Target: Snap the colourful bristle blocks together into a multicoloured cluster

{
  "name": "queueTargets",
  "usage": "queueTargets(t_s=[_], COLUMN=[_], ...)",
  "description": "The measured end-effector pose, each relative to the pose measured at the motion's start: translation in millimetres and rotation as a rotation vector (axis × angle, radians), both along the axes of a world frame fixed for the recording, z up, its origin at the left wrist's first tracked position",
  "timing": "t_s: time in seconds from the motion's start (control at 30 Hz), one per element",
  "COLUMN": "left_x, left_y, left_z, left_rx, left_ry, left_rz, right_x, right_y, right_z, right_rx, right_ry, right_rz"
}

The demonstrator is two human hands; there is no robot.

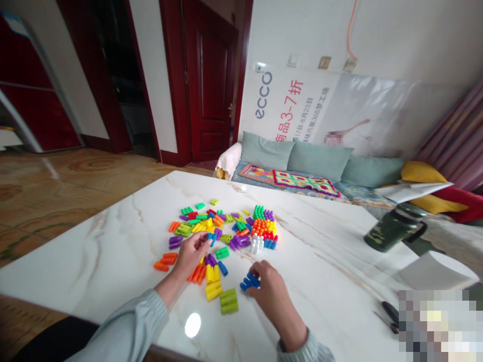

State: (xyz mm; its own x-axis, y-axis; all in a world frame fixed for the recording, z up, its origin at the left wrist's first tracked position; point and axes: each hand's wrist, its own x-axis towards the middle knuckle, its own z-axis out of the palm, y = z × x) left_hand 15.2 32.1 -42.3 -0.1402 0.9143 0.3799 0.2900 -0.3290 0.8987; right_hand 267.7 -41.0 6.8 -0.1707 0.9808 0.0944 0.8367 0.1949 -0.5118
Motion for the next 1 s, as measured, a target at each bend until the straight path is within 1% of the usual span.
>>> queueTargets(t_s=[0.1,0.17,0.23,0.3,0.37,0.43,0.67,0.83,1.0], left_x=[1,1,1,1,0,0,1,1,1], left_y=[-1,-2,-2,-2,-2,-2,-2,-2,-1], left_z=[3.2,5.1,5.7,5.1,4.3,4.2,7.6,5.6,3.7], left_rx=[-0.008,-0.020,-0.031,-0.040,-0.047,-0.046,-0.048,-0.058,-0.060], left_ry=[-0.016,-0.017,-0.018,-0.022,-0.024,-0.021,-0.025,-0.032,-0.028], left_rz=[0.007,0.011,0.006,-0.008,-0.018,-0.014,-0.009,-0.017,-0.015], right_x=[24,39,50,57,58,56,50,48,47], right_y=[16,27,38,44,48,50,58,60,63], right_z=[-9.2,-18.5,-29.7,-40.4,-48.2,-51.7,-49.7,-50.8,-49.7], right_rx=[0.157,0.255,0.324,0.357,0.353,0.333,0.322,0.341,0.346], right_ry=[0.326,0.467,0.502,0.477,0.450,0.446,0.453,0.462,0.458], right_rz=[-0.234,-0.412,-0.549,-0.618,-0.639,-0.649,-0.641,-0.656,-0.636])
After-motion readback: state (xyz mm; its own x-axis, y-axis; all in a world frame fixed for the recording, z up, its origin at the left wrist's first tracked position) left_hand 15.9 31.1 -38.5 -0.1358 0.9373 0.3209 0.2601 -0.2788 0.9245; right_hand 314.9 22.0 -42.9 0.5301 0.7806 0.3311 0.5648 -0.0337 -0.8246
